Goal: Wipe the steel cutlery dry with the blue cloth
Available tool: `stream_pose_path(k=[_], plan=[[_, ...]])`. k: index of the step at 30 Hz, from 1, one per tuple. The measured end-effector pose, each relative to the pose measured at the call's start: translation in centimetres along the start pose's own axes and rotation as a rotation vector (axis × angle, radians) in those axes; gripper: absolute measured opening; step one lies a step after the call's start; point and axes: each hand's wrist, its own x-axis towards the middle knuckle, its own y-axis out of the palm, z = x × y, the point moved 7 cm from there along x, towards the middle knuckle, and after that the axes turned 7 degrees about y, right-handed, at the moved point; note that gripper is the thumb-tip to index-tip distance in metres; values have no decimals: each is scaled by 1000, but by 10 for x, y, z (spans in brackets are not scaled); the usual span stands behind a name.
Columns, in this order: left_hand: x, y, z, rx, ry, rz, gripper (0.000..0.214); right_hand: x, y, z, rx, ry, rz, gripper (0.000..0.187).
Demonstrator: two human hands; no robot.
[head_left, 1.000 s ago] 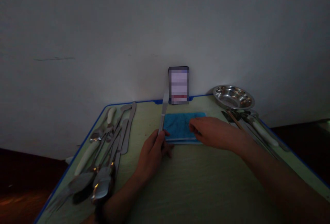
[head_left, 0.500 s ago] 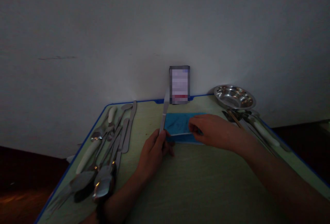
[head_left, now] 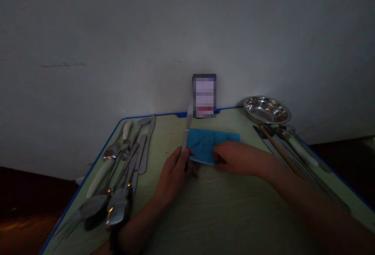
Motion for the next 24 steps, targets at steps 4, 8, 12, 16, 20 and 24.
stream_pose_path(k=[4, 8, 12, 16, 20, 24], plan=[[0, 1, -1, -80, 0, -17, 20, 3, 6, -2, 69, 8, 42, 21], [0, 1, -1, -138, 7, -21, 21, 3, 7, -1, 84, -18, 41, 21], [0, -2, -1, -156, 12, -67, 23, 3, 7, -1, 98, -25, 44, 22], [1, -6, 0, -61, 15, -85, 27, 5, 7, -3, 127, -22, 63, 26], [1, -13, -1, 124, 33, -120, 31, 6, 6, -5, 163, -35, 74, 29], [0, -18, -8, 238, 81, -156, 36, 7, -2, -9, 163, -42, -16, 23]])
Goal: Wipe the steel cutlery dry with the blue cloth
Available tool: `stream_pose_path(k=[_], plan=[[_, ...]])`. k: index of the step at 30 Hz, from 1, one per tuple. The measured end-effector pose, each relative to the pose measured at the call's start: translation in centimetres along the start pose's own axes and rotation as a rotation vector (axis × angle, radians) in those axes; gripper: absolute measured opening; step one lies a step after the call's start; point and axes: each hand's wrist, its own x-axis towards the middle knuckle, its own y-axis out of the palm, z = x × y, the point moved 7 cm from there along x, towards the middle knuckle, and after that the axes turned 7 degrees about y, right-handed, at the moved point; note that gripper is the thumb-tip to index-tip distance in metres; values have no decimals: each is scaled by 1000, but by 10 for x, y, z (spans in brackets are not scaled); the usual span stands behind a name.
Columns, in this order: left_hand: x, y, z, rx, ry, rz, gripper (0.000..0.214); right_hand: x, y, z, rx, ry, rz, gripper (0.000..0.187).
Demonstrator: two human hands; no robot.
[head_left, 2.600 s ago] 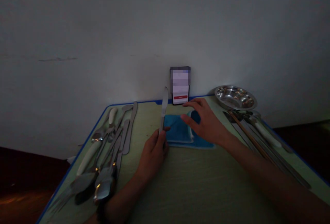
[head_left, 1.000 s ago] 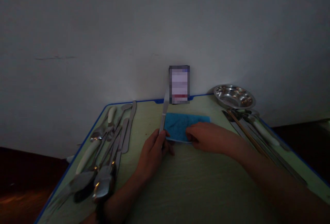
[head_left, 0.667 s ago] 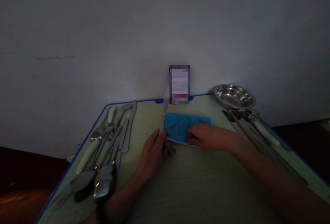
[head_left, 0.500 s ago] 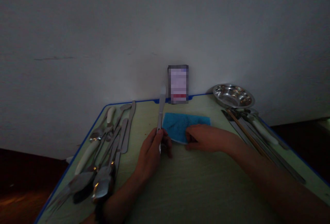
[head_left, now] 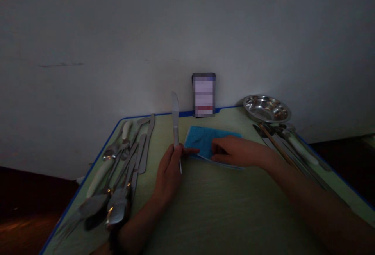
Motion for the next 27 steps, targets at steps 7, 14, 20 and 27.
stream_pose_path(k=[7, 14, 20, 27], plan=[[-1, -6, -6, -47, 90, -79, 39, 0, -26, -27, -274, 225, -420, 48], [-3, -3, 0, -70, 37, -54, 37, 7, -27, -49, -266, 279, -365, 25], [-2, -2, 3, -16, 15, -32, 40, 3, -31, -50, -299, 303, -466, 40], [0, -8, 1, 28, 15, -104, 40, 10, -10, -11, -144, -16, -451, 48]])
